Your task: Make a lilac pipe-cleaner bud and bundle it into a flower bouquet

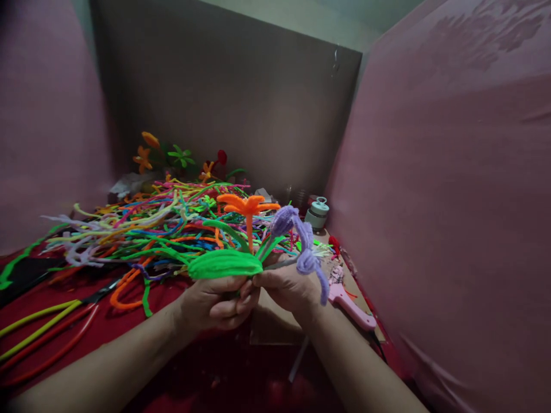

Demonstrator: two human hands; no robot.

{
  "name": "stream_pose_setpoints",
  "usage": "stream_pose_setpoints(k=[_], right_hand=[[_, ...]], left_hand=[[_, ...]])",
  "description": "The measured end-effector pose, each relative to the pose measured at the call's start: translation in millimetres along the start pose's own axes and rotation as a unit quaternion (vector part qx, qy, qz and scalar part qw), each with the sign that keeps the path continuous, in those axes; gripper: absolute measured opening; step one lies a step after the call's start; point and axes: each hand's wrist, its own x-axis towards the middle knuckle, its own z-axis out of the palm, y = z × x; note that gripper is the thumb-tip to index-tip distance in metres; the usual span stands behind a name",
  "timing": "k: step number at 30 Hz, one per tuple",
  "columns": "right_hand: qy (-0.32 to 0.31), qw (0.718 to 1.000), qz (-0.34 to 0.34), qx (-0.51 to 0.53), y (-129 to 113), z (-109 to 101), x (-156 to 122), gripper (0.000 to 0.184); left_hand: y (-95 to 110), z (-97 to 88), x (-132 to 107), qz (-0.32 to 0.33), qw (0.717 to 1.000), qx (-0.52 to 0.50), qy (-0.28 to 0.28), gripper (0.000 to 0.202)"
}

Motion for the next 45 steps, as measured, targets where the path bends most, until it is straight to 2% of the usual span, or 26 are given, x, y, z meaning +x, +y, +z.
stream_pose_setpoints(k=[3, 6, 11, 15, 18, 20, 23, 26, 28, 31, 36, 45], right_hand=[[-0.042, 0.998, 0.017, 0.048, -5, 6, -3, 0.016], [-0.033, 0.996, 0.022, 0.078, -6, 10, -6, 0.013], [0.026, 0.994, 0.027, 0.101, -2, 16, -10, 0.017], [0.112, 0.984, -0.009, 0.139, 2, 22, -11, 0.013], [0.147, 0.979, -0.043, 0.132, 1, 26, -9, 0.015], [0.150, 0.978, -0.068, 0.127, 0, 27, -6, 0.013], [0.140, 0.979, -0.079, 0.128, 2, 24, -2, 0.012], [0.135, 0.980, -0.083, 0.124, 8, 19, 0, 0.011], [0.144, 0.977, -0.095, 0.125, 10, 16, 1, 0.012], [0.161, 0.973, -0.106, 0.126, 9, 14, 2, 0.012], [0.145, 0.975, -0.083, 0.145, 6, 13, 3, 0.015], [0.188, 0.967, -0.128, 0.118, 15, 9, 5, 0.012]], left_hand=[[-1, 1.1, 0, -0.006, 0.999, -0.022, -0.024, 0.021], [1, 4.3, 1, -0.017, 0.999, -0.031, -0.042, 0.021], [4, 8.7, 1, -0.018, 0.999, -0.006, -0.034, 0.019], [5, 6.8, 1, -0.015, 0.999, 0.036, 0.005, 0.022], [9, 7.8, 3, -0.016, 0.994, 0.107, 0.035, 0.027], [12, 11.7, 4, -0.016, 0.975, 0.207, 0.082, 0.030], [15, 20.7, 7, 0.039, 0.917, 0.360, 0.167, 0.028], [12, 27.4, 9, 0.136, 0.857, 0.445, 0.222, 0.026], [9, 29.0, 9, 0.163, 0.837, 0.467, 0.235, 0.026], [7, 29.3, 7, 0.155, 0.836, 0.473, 0.231, 0.025], [8, 29.6, 7, 0.137, 0.858, 0.452, 0.204, 0.020], [6, 29.4, 9, 0.112, 0.860, 0.400, 0.298, 0.027]])
